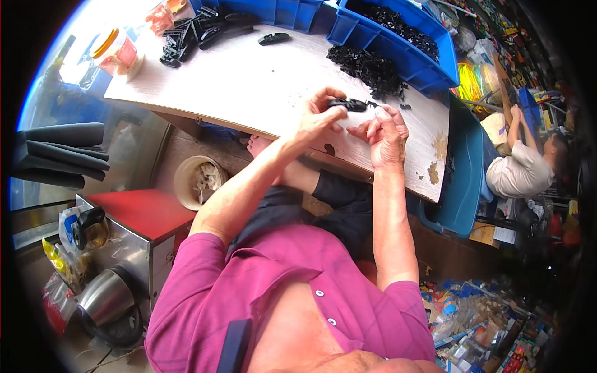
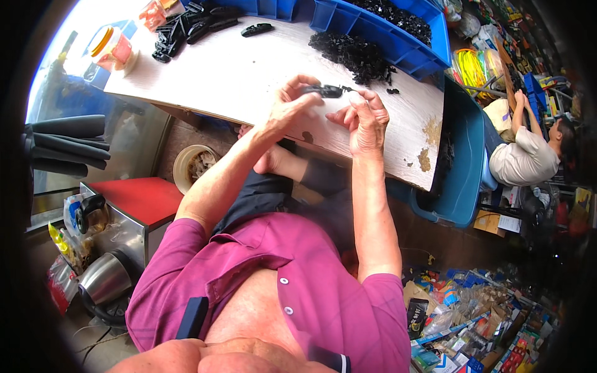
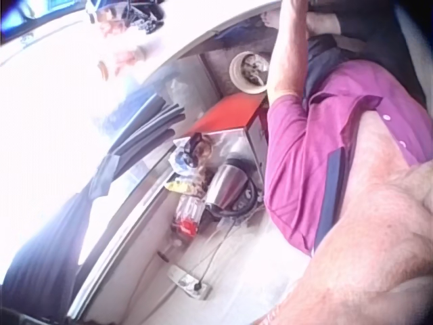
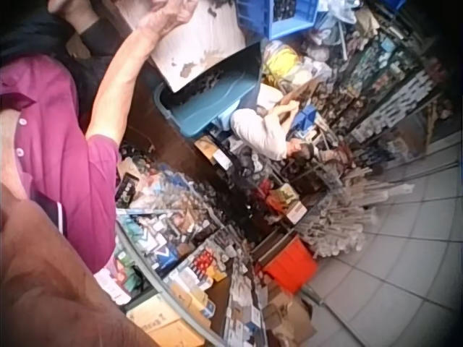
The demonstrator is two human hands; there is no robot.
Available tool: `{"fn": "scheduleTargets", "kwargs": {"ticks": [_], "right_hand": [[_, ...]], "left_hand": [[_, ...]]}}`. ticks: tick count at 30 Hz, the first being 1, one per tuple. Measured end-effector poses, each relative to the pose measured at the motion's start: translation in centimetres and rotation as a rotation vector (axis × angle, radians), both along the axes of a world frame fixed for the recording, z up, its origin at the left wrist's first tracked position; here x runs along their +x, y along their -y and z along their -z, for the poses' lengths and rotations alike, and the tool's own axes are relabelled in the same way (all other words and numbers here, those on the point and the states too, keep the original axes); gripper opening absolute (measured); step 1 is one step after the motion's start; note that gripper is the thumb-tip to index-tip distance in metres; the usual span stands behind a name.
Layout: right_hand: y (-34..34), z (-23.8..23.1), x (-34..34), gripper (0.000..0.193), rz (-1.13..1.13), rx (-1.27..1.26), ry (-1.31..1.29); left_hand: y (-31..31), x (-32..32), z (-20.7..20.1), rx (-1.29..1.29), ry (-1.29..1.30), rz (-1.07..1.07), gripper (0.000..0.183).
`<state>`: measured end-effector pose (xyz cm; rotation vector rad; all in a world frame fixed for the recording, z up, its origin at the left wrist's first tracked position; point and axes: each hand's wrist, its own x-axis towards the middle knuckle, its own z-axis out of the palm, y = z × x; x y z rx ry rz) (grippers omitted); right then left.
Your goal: The person repeatedly assembles small plastic components by fitting parts together by hand and placing the assembled pieces on the table.
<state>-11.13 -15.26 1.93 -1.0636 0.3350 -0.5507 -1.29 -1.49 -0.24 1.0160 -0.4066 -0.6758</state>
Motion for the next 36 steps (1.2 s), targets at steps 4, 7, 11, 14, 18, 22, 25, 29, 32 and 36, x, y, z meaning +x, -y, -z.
{"fn": "scheduleTargets", "kwargs": {"ticks": [4,7,11,14,18,22,25,29,32,36], "right_hand": [[0.5,0.7,-0.2,0.013,0.016,-0.012,-0.049],[0.4,0.4,-0.5,0.014,-0.027,-0.009,-0.079],[0.6,0.6,-0.5,0.013,-0.061,-0.032,-0.091],[0.9,0.6,-0.3,0.012,-0.068,-0.033,-0.129],[1.1,0.7,-0.1,0.012,-0.080,-0.027,-0.166],[0.8,0.4,0.0,0.013,-0.073,-0.031,-0.178],[0.8,0.3,-0.3,0.015,-0.091,-0.128,-0.184],[0.4,0.0,-0.3,0.029,-0.061,-0.148,-0.330],[0.0,0.4,-0.5,0.035,-0.075,-0.265,-0.325],[-1.1,1.1,-0.2,0.033,0.037,-0.280,-0.292]], "left_hand": [[0.2,-1.4,-1.7,0.028,-0.059,0.125,0.031],[0.7,-1.5,-1.0,0.002,-0.071,0.125,0.030],[0.9,-1.0,-0.4,-0.021,-0.086,0.176,0.029],[1.2,-0.5,-0.3,0.014,-0.101,0.183,0.028],[1.3,-0.6,-1.7,0.102,-0.230,0.136,0.020],[2.0,-0.8,-2.0,0.213,-0.221,0.073,0.016],[2.0,-1.0,-1.7,0.178,-0.213,0.043,0.016],[1.6,-1.0,-1.3,0.119,-0.212,-0.007,0.013],[1.4,-1.3,-1.9,0.129,-0.185,-0.005,0.009],[1.0,-1.2,-1.5,0.135,-0.140,0.011,0.009]]}}
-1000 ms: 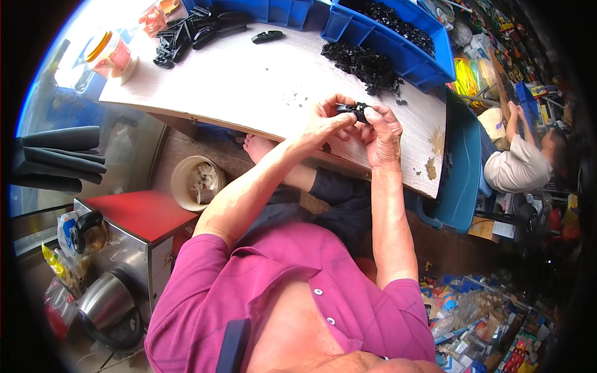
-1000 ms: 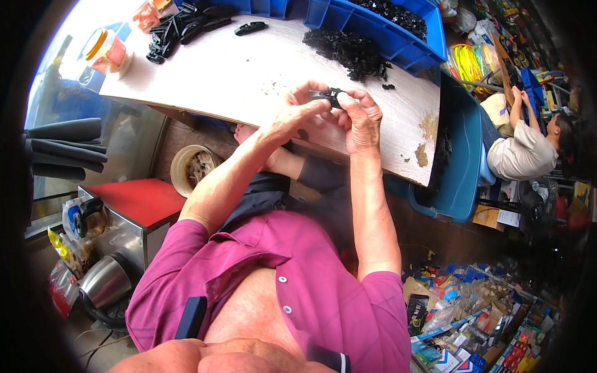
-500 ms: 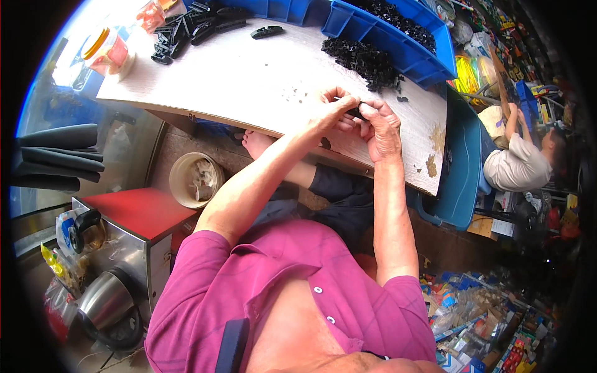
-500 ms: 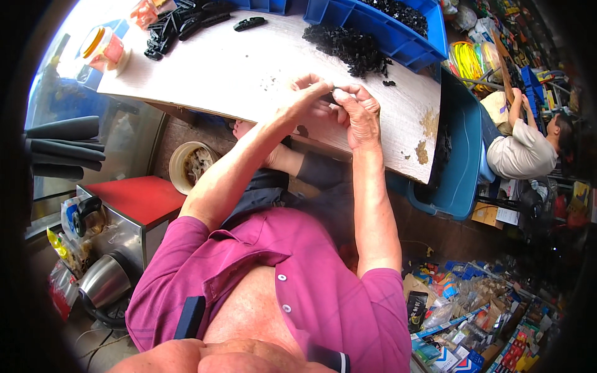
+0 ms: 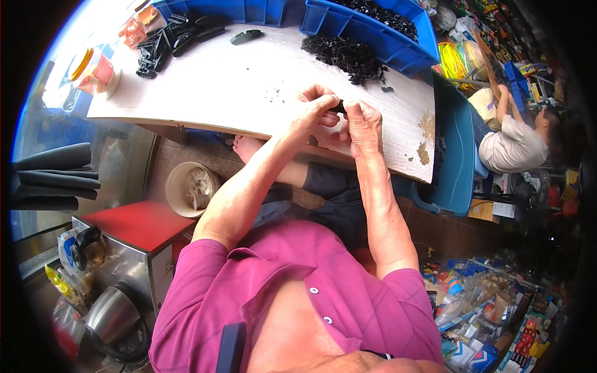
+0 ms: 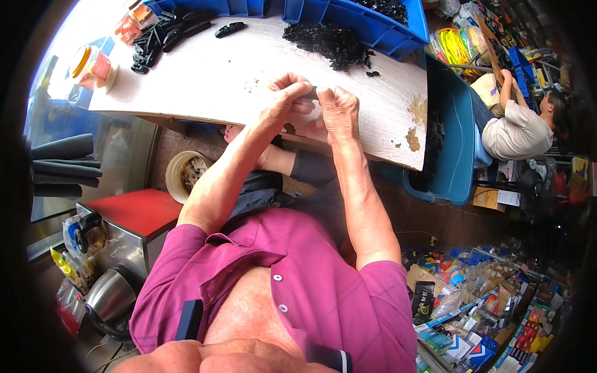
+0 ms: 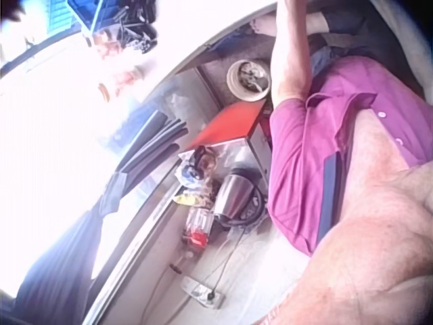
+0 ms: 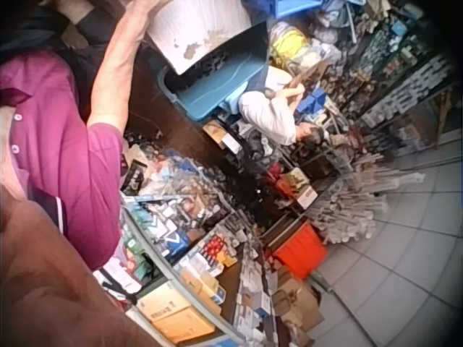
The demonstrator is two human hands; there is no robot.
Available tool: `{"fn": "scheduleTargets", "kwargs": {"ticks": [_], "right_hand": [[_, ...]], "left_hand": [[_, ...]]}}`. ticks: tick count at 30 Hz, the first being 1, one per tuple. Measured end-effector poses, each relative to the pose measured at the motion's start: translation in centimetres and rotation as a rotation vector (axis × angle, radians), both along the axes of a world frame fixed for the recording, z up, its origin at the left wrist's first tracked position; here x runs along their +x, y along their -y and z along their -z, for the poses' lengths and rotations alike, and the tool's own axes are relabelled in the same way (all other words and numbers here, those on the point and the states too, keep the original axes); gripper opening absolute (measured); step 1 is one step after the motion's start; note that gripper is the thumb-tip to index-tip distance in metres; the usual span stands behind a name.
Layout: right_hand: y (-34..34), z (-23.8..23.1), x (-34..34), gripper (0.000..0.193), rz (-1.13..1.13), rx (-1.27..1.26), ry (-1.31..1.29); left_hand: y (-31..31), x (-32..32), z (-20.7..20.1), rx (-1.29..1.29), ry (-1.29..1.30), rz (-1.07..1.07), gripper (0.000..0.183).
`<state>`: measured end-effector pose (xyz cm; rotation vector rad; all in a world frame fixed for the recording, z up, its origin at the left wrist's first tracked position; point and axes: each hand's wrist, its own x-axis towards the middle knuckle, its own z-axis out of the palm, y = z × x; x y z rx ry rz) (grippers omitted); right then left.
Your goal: The person repeatedly assembles small plastic components by fitting parts together by hand and placing the assembled pieces on the table.
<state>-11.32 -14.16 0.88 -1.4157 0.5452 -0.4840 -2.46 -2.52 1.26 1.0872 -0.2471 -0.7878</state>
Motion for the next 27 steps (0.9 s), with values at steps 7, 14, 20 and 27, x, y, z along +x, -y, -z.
{"fn": "scheduleTargets", "kwargs": {"ticks": [7,14,20,27], "right_hand": [[0.6,-0.4,-0.8,0.033,-0.036,0.050,-0.016],[0.1,-0.2,-0.4,0.043,-0.060,0.084,0.090],[-0.4,-0.9,-0.1,0.045,-0.022,0.139,0.072],[-0.3,-0.8,0.1,0.039,-0.081,0.015,0.034]], "left_hand": [[0.4,-0.3,0.3,-0.055,-0.050,0.034,0.010],[0.6,0.4,0.9,-0.125,-0.148,0.039,0.009],[0.7,0.9,1.6,-0.205,-0.207,0.071,0.010],[0.7,0.6,1.3,-0.207,-0.222,0.076,0.011]]}}
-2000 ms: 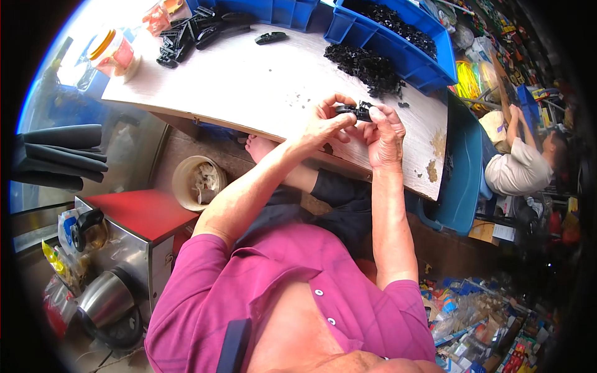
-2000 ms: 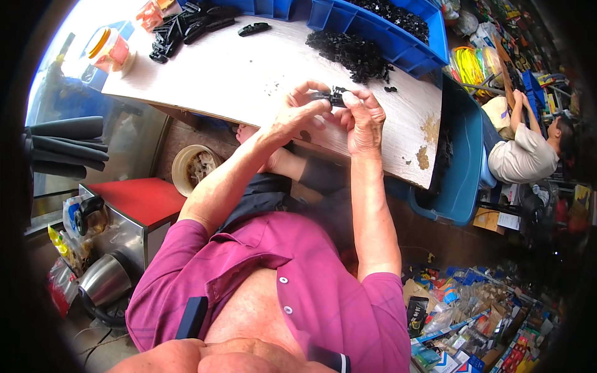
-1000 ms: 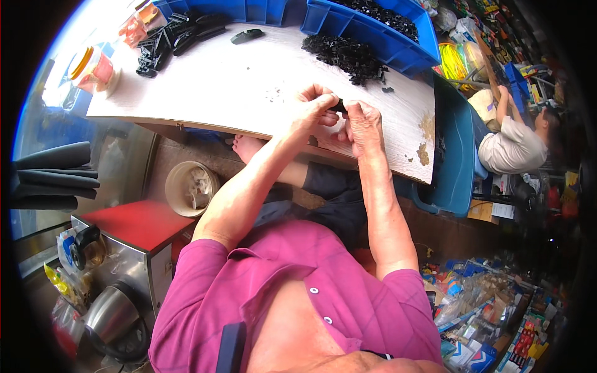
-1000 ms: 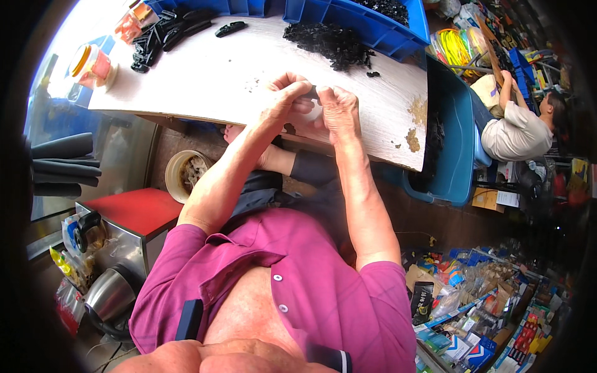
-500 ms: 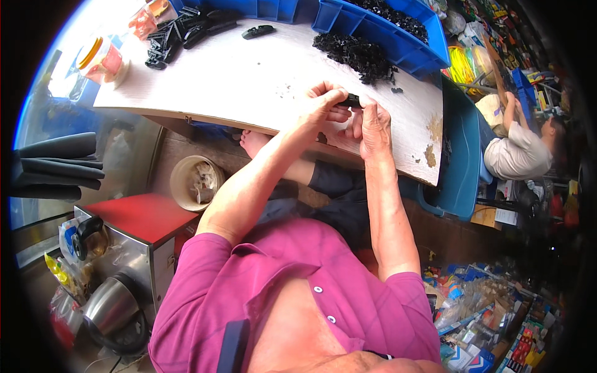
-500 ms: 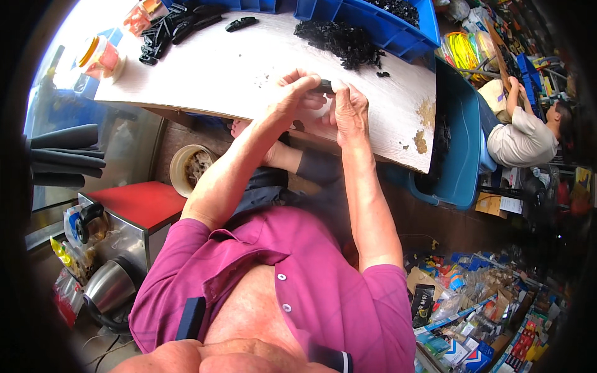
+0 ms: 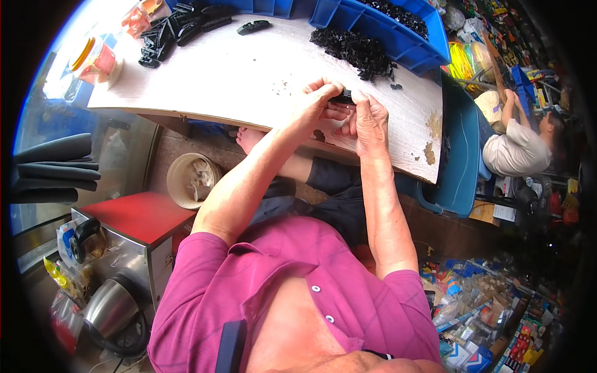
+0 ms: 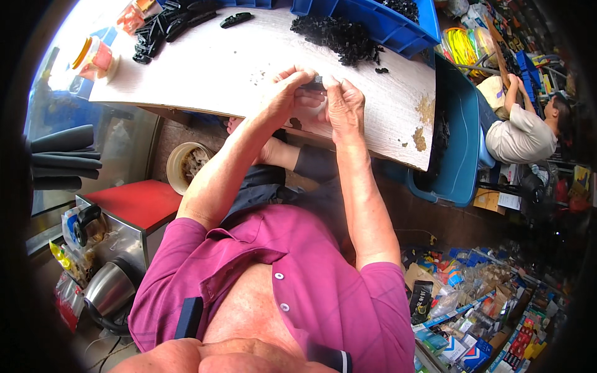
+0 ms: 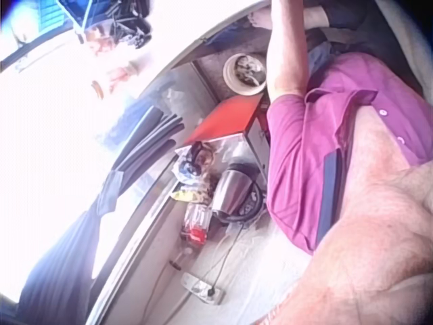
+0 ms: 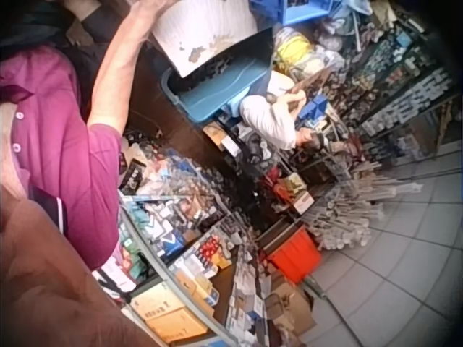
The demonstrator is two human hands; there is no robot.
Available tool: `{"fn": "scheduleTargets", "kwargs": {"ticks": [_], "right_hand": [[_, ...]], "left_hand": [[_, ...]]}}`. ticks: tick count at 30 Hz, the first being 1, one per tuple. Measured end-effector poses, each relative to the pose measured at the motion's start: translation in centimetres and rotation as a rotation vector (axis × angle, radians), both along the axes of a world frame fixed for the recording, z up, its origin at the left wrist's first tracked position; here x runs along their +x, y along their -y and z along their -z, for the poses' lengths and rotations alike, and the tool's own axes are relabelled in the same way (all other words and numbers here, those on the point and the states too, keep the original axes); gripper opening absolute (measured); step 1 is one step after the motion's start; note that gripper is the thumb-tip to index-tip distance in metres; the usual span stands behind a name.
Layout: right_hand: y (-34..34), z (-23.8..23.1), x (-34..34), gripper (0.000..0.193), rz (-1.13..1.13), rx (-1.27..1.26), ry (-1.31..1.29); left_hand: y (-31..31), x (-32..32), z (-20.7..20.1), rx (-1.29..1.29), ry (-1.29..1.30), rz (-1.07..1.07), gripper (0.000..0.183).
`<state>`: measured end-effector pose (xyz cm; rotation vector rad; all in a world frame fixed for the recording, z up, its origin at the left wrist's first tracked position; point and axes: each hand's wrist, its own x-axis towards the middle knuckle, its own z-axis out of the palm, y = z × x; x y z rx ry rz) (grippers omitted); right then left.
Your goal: The person repeatedly assembles small plastic components by fitting parts together by hand and placing the assembled pieces on the table.
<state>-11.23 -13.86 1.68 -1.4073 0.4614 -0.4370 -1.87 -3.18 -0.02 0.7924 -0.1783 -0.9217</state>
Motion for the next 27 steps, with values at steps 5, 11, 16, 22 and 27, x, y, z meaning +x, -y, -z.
{"fn": "scheduleTargets", "kwargs": {"ticks": [5,11,16,22,27], "right_hand": [[0.1,0.8,0.1,0.029,0.083,0.053,0.041],[-0.2,0.4,0.1,0.029,0.092,0.047,0.016],[-0.3,0.2,0.1,0.029,0.100,0.087,0.007],[-0.4,0.4,0.1,0.038,0.101,-0.005,0.012],[-0.2,0.9,0.0,0.038,0.104,-0.014,0.040]], "left_hand": [[-0.3,-0.1,-0.8,0.076,0.056,0.043,0.012],[-0.5,0.4,-0.6,0.071,0.001,0.099,0.015],[-0.3,1.2,1.0,-0.101,-0.049,0.079,0.020],[-0.9,1.0,0.6,-0.111,0.024,0.153,0.032],[-0.8,0.8,0.6,-0.107,0.055,0.153,0.033]]}}
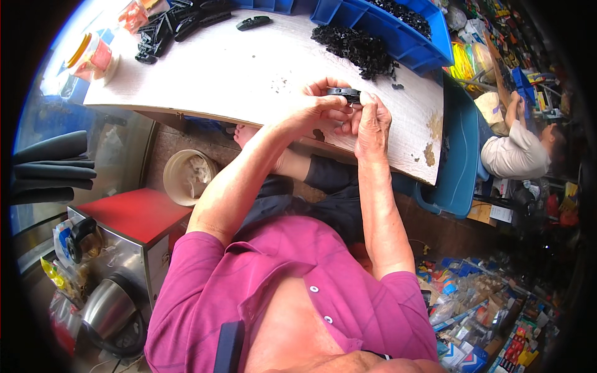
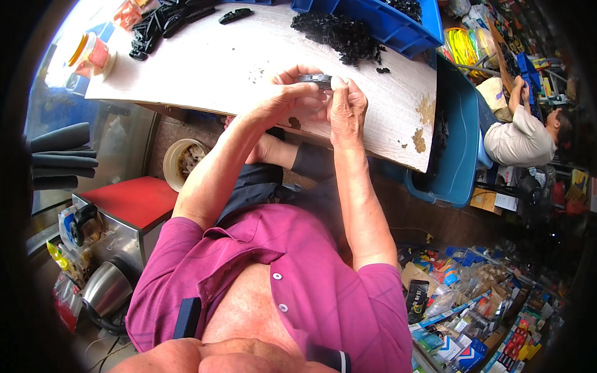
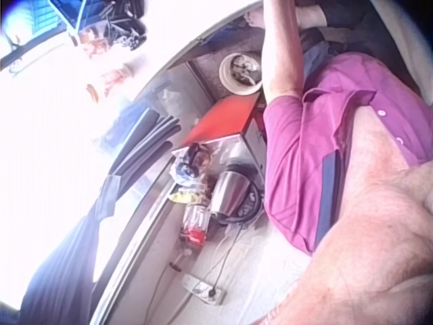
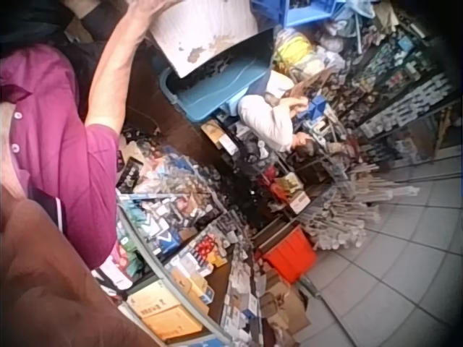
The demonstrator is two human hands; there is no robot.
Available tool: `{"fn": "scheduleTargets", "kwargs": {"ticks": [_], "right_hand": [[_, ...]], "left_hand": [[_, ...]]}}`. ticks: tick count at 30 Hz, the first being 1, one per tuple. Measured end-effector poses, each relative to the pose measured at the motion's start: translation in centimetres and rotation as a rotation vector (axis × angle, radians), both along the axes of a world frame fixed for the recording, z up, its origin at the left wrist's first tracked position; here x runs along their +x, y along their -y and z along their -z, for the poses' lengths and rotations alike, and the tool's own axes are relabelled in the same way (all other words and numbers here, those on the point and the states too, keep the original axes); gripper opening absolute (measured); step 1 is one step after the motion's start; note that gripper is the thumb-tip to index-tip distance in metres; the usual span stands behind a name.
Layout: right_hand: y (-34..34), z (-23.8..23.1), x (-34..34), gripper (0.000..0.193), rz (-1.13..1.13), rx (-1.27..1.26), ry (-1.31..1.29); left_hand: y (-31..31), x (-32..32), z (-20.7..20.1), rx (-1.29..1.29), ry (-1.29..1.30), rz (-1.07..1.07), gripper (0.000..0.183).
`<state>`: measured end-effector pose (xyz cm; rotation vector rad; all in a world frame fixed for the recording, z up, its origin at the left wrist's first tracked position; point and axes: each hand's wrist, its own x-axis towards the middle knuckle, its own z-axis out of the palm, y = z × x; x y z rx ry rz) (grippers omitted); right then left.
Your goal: The person repeatedly assembles small plastic components by fitting parts together by hand and placing the assembled pieces on the table.
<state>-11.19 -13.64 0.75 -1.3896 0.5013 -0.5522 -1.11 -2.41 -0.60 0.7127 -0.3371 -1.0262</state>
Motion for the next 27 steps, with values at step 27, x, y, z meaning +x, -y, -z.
{"fn": "scheduleTargets", "kwargs": {"ticks": [27], "right_hand": [[0.6,1.4,-0.3,0.017,0.048,0.019,0.115]], "left_hand": [[0.3,-2.9,0.3,0.160,0.478,-0.295,0.023]]}}
